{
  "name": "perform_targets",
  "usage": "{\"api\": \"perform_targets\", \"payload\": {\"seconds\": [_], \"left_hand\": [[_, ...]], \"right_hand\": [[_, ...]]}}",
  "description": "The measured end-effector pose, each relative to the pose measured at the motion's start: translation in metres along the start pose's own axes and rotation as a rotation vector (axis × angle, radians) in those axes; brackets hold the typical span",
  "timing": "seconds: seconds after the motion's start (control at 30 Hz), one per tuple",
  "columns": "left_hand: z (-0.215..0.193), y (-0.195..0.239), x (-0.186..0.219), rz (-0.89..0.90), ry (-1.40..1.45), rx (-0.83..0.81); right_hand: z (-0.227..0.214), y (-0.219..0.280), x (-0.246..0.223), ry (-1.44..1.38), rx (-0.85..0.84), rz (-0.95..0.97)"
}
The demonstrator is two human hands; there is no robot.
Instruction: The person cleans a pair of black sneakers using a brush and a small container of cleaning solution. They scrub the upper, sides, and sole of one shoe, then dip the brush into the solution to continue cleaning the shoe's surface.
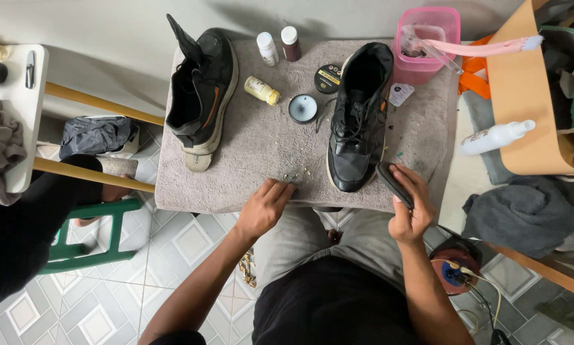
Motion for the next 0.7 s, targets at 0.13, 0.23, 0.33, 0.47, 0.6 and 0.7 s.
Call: {"api": "perform_targets", "payload": {"seconds": [0.13,0.23,0.33,0.47,0.6,0.7], "left_hand": [[0.009,0.004,0.002,-0.047,0.016,0.053],[0.006,0.001,0.002,-0.112,0.026,0.055],[-0.003,-0.004,-0.004,-0.134,0.163,0.038],[-0.021,-0.017,-0.002,-0.103,0.230,-0.007],[-0.018,-0.019,-0.006,-0.071,0.196,-0.079],[-0.018,-0.020,-0.006,0.021,0.180,-0.024]], "right_hand": [[0.002,0.002,0.001,0.012,0.004,-0.005],[0.001,0.001,0.000,-0.004,-0.001,-0.003],[0.002,0.001,0.000,-0.012,-0.002,0.017],[0.001,0.005,0.004,-0.003,-0.007,0.012],[0.002,0.003,-0.002,0.000,-0.005,0.033],[0.001,0.004,0.000,-0.019,0.013,0.036]]}}
Point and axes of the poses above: each hand's wrist, its own y-axis away from the middle knuckle, its own z-axis out of the palm, x = y × z, the point moved 2 cm from there along -y, towards the middle knuckle, and after that the axes turned 7 degrees about -x, right-handed, at the moved point
